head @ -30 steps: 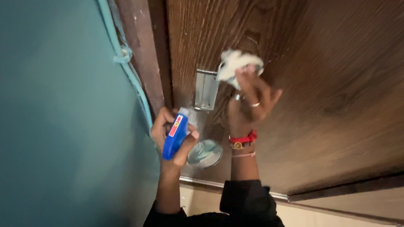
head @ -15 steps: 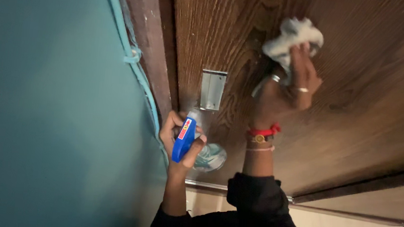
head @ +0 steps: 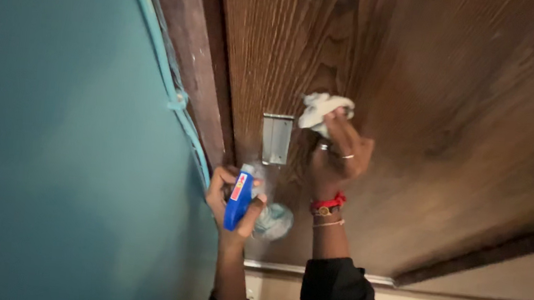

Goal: The person cleans a wooden door using a spray bottle and a cloth, wiping the surface repeatedly around the metal handle.

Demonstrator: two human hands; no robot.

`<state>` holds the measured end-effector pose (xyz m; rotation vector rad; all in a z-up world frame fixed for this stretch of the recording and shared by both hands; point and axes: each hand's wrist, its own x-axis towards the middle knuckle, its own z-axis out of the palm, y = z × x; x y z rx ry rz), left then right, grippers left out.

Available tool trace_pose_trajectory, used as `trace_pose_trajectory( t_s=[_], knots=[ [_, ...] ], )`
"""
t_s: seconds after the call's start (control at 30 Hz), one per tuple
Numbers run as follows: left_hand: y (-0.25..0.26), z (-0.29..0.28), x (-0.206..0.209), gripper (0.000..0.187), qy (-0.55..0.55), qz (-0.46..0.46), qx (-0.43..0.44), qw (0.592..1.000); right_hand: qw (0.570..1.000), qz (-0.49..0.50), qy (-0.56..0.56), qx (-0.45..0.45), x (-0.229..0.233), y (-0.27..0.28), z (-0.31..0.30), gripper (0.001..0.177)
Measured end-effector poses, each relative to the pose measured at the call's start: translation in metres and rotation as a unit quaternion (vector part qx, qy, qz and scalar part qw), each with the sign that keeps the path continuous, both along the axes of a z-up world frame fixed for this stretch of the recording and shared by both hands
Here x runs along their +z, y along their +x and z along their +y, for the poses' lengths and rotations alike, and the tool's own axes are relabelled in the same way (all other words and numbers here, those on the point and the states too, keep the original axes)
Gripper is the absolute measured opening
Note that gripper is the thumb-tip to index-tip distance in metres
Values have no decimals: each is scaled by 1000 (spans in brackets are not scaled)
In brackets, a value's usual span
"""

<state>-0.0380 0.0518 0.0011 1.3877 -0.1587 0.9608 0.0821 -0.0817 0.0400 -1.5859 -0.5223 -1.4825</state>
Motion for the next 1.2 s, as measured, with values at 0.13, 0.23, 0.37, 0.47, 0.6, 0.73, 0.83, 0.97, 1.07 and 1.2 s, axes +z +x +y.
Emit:
trace_pose_trajectory(
  t_s=[0.13, 0.23, 0.37, 0.47, 0.6, 0.73, 0.83, 0.97, 1.07, 1.2],
  knots=[
    [4, -10, -4, 31, -3, 31, 29, 999, 999, -23, 37, -28, 32, 9, 17, 49],
    [3, -15, -5, 31, -13, 77, 38, 996, 1000, -22, -16, 10, 52, 9, 41, 55],
    [1, -7, -8, 33, -37, 10, 38, 999, 987, 32, -96, 123, 55, -3, 63, 54],
    [6, 0, -14, 34, -70, 52, 114, 990, 973, 71, -146, 162, 40, -19, 54, 58],
    [4, -2, -11, 32, -11, -11, 93, 996, 972, 54, -169, 155, 23, -16, 34, 56],
    [-2, -8, -1, 30, -30, -23, 30, 999, 993, -30, -103, 52, 28, 20, 23, 53],
    [-2, -10, 2, 29, -38, -16, 27, 999, 998, -60, -7, -11, 45, 35, -2, 57],
    [1, -13, 4, 27, -22, -16, 22, 999, 992, -52, 37, -109, 42, 39, -27, 50],
    [3, -22, 4, 29, -46, 26, 25, 998, 992, -47, 42, -106, 4, 34, -31, 47],
    [13, -38, 7, 28, -2, 34, 56, 998, 999, -4, 13, -40, -52, 13, -23, 48]
  ],
)
